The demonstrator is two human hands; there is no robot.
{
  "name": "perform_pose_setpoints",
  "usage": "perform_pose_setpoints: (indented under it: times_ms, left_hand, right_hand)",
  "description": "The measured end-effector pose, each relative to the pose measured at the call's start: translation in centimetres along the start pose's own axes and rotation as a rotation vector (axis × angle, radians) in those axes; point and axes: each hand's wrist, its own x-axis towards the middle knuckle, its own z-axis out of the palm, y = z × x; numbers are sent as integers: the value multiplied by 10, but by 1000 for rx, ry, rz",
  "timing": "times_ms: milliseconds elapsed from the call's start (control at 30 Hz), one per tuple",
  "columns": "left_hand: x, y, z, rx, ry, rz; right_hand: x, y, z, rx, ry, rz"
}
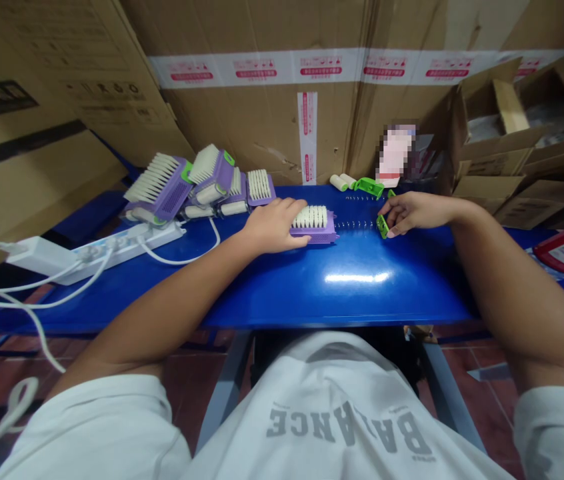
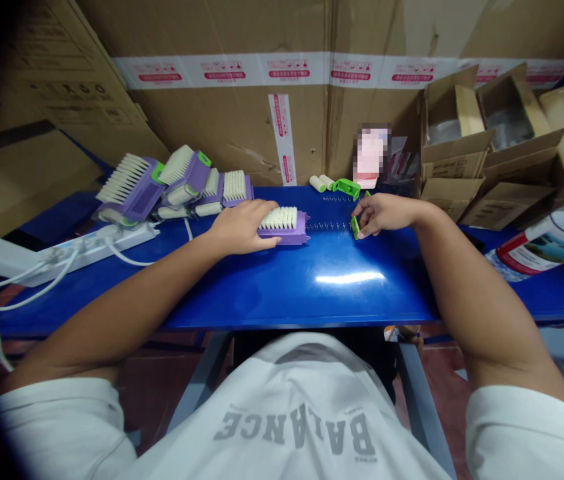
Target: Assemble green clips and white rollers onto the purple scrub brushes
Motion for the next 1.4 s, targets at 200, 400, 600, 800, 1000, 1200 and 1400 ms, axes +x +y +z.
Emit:
perform_pose_setpoints:
  times_ms: [200,400,600,800,1000,1200,1400]
  left_hand:
    - [-1,2,-1,19,-7,20]
    - [0,1,0,16,3,28]
    - [0,1,1,19,0,36]
    - [1,0,2,21,-6,40]
    - [1,0,3,21,-5,41]
    - [1,1,1,25,-17,35]
    - [1,0,2,28,-8,46]
  right_hand:
    - [-1,-3,2,-3,15,11]
    - [0,-1,2,5,24,25]
    - [1,-3,4,2,26,12]
    - [2,-3,5,-18,21,-2]
    - [2,-5,6,-5,24,20]
    - [3,-6,10,30,10,8]
    - [6,-5,13,56,5,3]
